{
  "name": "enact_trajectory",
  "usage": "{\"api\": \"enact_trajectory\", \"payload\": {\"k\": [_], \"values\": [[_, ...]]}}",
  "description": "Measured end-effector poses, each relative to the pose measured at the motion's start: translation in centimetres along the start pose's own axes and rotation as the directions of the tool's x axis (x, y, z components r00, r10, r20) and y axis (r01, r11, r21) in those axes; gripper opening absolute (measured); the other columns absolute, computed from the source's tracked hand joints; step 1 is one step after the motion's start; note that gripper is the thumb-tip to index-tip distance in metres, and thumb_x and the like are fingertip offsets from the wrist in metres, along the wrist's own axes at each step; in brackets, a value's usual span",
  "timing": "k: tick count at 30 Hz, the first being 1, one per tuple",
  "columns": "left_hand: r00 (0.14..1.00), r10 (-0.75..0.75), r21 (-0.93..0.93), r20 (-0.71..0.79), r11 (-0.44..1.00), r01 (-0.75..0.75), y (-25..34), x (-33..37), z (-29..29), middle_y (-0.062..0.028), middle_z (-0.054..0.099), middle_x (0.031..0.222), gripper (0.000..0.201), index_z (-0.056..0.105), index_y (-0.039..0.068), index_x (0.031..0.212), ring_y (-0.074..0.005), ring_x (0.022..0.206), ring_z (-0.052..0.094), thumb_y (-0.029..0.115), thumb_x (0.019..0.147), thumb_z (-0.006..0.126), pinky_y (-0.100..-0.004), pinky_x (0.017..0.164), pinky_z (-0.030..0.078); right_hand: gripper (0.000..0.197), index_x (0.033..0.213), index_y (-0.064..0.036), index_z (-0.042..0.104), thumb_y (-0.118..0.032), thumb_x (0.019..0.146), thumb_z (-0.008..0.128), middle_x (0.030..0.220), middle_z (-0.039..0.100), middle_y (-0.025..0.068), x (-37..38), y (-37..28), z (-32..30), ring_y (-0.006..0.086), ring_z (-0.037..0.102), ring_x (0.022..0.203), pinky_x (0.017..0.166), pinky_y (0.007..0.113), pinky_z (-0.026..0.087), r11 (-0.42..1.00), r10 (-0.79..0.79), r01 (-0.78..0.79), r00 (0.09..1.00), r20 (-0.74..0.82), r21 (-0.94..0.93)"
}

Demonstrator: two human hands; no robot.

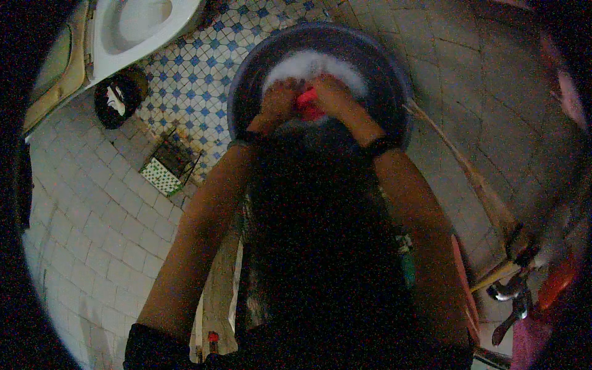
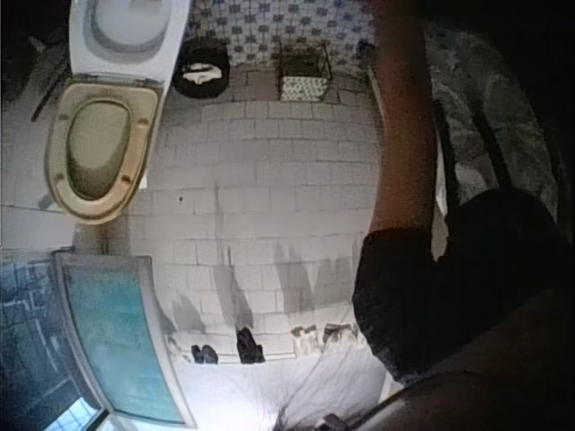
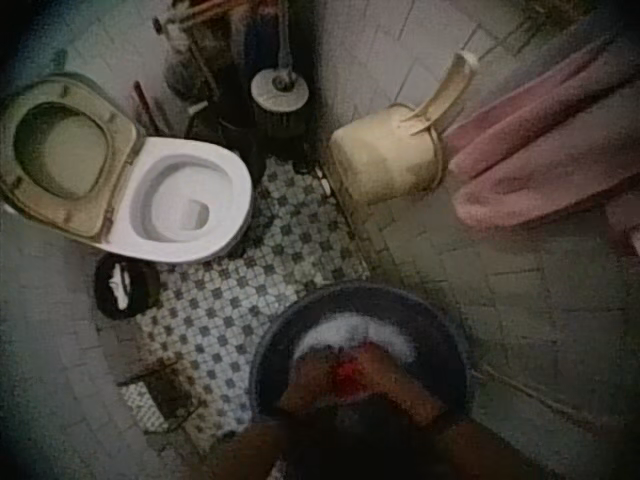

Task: The person hand washes a pink cloth in a purple basin filled with soapy water in a bathroom. They repeatedly submerge, scrub, wring, and rinse the cloth, then pour out the soapy water and refill the basin with fresh water from a tap to continue rinsing the cloth.

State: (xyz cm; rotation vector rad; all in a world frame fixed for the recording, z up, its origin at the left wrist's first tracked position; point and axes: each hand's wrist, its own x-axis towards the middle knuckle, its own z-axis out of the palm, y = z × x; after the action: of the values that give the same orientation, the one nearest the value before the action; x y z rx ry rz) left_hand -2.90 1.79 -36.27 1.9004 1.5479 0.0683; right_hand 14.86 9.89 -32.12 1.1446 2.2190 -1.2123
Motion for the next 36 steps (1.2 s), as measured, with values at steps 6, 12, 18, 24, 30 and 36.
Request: {"api": "enact_trajectory", "payload": {"k": [6, 12, 18, 24, 30, 36], "values": [[0.988, 0.151, -0.373, 0.043, 0.92, -0.124, 1.8, -3.4, -7.2, -0.0185, 0.069, 0.097, 0.039, 0.059, 0.013, 0.128, -0.0394, 0.091, 0.067, 0.018, 0.089, 0.062, -0.048, 0.081, 0.054, 0.025, 0.108, -0.012, 0.074, -0.021, 0.084, 0.073, 0.105, 0.069, 0.0175, -11.1, -4.2, -6.5, 0.0378, 0.065, 0.102, 0.088, 0.047, 0.052, 0.994, -0.067, 0.089, 0.952, -0.3, 0.062], [0.979, 0.203, -0.272, -0.013, 0.942, -0.199, 7.1, -9.7, -18.6, -0.0109, 0.068, 0.08, 0.049, 0.058, 0.022, 0.133, -0.0332, 0.07, 0.067, 0.008, 0.086, 0.059, -0.044, 0.063, 0.054, 0.037, 0.103, -0.0106, 0.076, 0.0, 0.068, 0.081, 0.086, 0.066, 0.0103, -19.5, -9.6, -11.6, 0.0253, 0.064, 0.084, 0.074, 0.033, 0.052, 0.955, 0.075, 0.077, 0.872, -0.483, 0.287], [0.966, 0.174, -0.245, -0.193, 0.945, -0.219, 9.6, -13.7, -25.9, -0.0053, 0.066, 0.079, 0.044, 0.068, 0.022, 0.12, -0.0273, 0.073, 0.066, 0.006, 0.08, 0.068, -0.0389, 0.062, 0.054, 0.047, 0.106, -0.0144, 0.075, -0.002, 0.062, 0.083, 0.084, 0.066, 0.0063, -23.4, -13.6, -15.9, 0.0231, 0.065, 0.077, 0.071, 0.034, 0.054, 0.978, 0.039, 0.091, 0.809, -0.587, 0.19], [0.976, -0.008, -0.393, -0.218, 0.916, -0.08, 10.0, -13.4, -23.9, -0.0111, 0.067, 0.102, 0.033, 0.069, 0.008, 0.111, -0.0319, 0.092, 0.065, 0.014, 0.079, 0.077, -0.0389, 0.078, 0.054, 0.04, 0.102, -0.0084, 0.074, 0.005, 0.065, 0.078, 0.091, 0.07, 0.0073, -21.6, -15.9, -14.8, 0.0213, 0.066, 0.081, 0.075, 0.032, 0.053, 0.913, 0.103, 0.187, 0.753, -0.65, 0.362], [0.985, -0.037, -0.448, -0.17, 0.893, -0.044, 9.3, -11.5, -18.9, -0.018, 0.064, 0.119, 0.045, 0.061, 0.003, 0.121, -0.0359, 0.109, 0.063, 0.02, 0.083, 0.079, -0.0414, 0.089, 0.052, 0.026, 0.095, -0.0127, 0.075, -0.001, 0.072, 0.077, 0.099, 0.072, 0.0045, -19.1, -14.8, -11.6, 0.0255, 0.067, 0.093, 0.085, 0.034, 0.054, 0.907, -0.155, 0.348, 0.801, -0.578, 0.239], [0.99, -0.138, -0.83, -0.01, 0.554, 0.069, 8.3, -9.4, -16.3, -0.0193, 0.064, 0.119, 0.072, 0.041, 0.006, 0.141, -0.0352, 0.113, 0.064, 0.014, 0.082, 0.081, -0.0422, 0.093, 0.05, 0.024, 0.094, -0.0128, 0.076, -0.002, 0.072, 0.077, 0.1, 0.074, 0.0039, -20.3, -14.9, -11.4, 0.0246, 0.066, 0.095, 0.087, 0.035, 0.053, 0.891, -0.135, 0.352, 0.808, -0.573, 0.287]]}}
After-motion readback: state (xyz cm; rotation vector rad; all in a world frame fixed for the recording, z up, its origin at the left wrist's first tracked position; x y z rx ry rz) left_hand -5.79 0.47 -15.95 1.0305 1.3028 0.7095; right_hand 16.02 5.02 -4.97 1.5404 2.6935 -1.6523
